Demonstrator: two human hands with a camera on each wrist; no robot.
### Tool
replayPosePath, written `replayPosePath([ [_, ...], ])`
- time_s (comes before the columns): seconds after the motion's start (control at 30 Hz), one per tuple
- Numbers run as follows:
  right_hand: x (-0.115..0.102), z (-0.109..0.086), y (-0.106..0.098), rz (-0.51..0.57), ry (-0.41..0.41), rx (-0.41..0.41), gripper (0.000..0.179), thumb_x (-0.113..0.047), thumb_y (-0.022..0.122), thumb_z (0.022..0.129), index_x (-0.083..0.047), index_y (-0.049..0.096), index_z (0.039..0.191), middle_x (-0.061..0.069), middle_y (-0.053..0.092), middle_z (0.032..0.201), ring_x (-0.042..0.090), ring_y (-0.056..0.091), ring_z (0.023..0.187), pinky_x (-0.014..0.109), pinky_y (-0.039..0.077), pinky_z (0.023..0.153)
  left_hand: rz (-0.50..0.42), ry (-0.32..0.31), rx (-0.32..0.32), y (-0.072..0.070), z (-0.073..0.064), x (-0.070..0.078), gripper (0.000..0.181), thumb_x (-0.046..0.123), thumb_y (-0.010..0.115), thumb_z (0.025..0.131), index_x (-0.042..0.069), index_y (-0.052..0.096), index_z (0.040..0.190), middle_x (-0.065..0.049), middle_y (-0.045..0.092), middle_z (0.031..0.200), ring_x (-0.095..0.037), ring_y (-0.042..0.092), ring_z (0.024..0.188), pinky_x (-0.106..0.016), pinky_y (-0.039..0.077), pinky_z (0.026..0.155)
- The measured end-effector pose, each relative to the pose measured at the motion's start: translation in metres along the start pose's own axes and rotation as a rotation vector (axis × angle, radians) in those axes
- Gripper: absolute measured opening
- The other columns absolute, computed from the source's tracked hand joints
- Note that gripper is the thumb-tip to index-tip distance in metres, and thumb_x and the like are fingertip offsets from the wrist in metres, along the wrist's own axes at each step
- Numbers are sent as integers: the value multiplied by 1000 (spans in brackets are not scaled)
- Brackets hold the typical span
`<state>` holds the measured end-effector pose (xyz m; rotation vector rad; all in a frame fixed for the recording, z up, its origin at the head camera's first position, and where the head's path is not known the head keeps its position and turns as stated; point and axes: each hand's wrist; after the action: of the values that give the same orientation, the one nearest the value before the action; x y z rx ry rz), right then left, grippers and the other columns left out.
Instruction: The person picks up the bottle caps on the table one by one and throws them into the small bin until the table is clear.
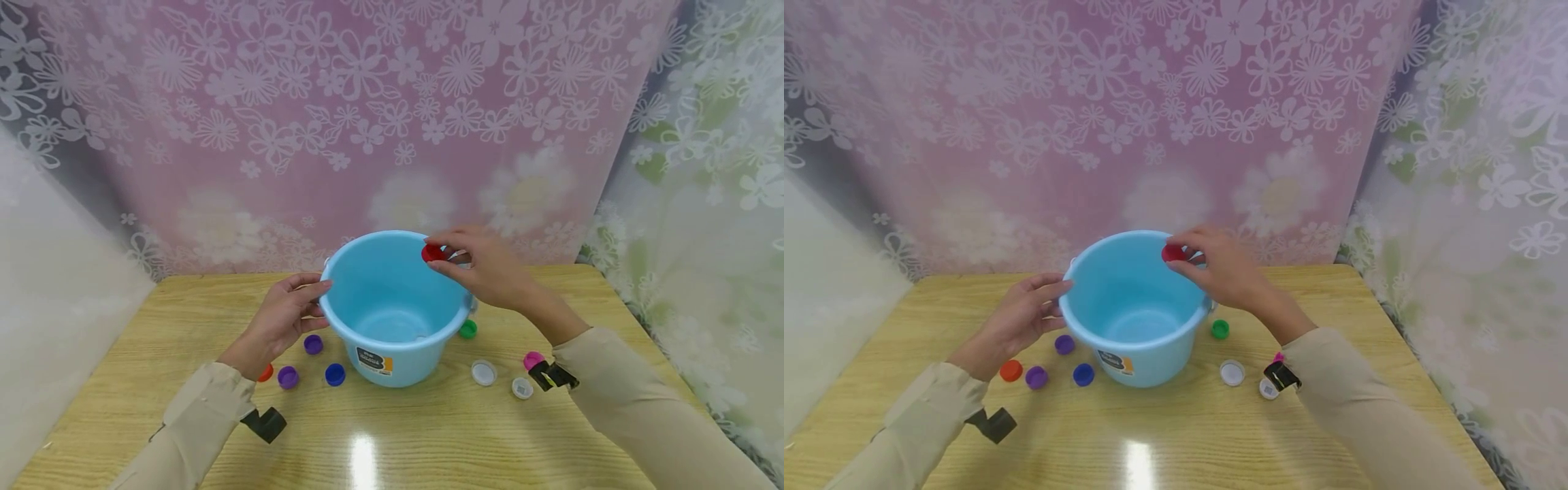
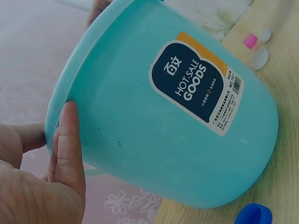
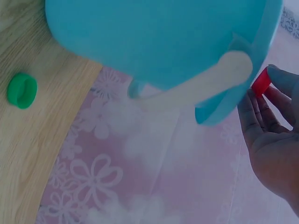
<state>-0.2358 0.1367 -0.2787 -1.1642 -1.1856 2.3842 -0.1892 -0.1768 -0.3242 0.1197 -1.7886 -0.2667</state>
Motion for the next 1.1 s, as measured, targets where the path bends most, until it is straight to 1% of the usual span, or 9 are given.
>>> replayPosePath([
  [0.1,-2,5,10,-3,-22,-7,39,-18,69,90,-6,60,126,5,56,115,17,60,98,31,55,83,-3,5,1,-1,0,-1,40,15,61,95,0,45,129,-5,60,78,-11,61,58,-28,59,60],
  [0.23,-4,9,20,6,-37,-14,38,-16,71,89,-7,62,124,4,57,111,16,60,96,31,55,84,-3,9,0,-1,0,-2,42,16,62,95,0,45,130,-6,59,80,-11,61,59,-29,59,61],
  [0.43,-7,15,32,-24,-58,-25,34,-18,71,89,-8,64,120,3,58,107,15,60,93,29,55,83,-7,12,-4,-1,1,-2,42,17,63,94,1,46,129,-5,60,79,-12,61,58,-29,59,61],
  [0.57,-8,17,39,-17,-67,-31,33,-18,71,89,-6,64,118,3,59,108,15,61,91,29,54,82,-14,14,-6,-2,2,-2,42,16,64,94,0,46,128,-5,60,78,-12,61,58,-29,59,61],
  [0.77,-7,16,45,-9,-52,-58,33,-18,70,89,-5,64,119,3,57,109,15,60,91,32,54,82,-19,8,-10,-4,2,-3,43,17,64,94,1,45,128,-5,61,77,-12,61,58,-29,59,61],
  [0.97,-6,14,48,-35,-74,-47,32,-18,71,89,-5,65,117,2,57,107,14,60,89,33,55,80,-20,-1,-11,-4,3,-3,45,18,65,93,1,45,131,-5,63,75,-12,63,58,-30,59,62],
  [1.1,-6,13,48,-56,-68,-47,31,-18,71,89,-6,65,116,2,58,106,15,60,89,33,54,79,-25,-9,-8,-4,4,-3,46,18,65,93,2,45,131,-6,64,76,-13,63,58,-31,59,63],
])
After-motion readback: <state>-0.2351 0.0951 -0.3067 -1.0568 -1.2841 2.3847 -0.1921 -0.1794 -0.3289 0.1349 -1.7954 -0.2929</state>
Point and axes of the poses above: each hand's wrist, its own z-axis towards the middle knuckle, its own y-axis out of the palm, x = y × z
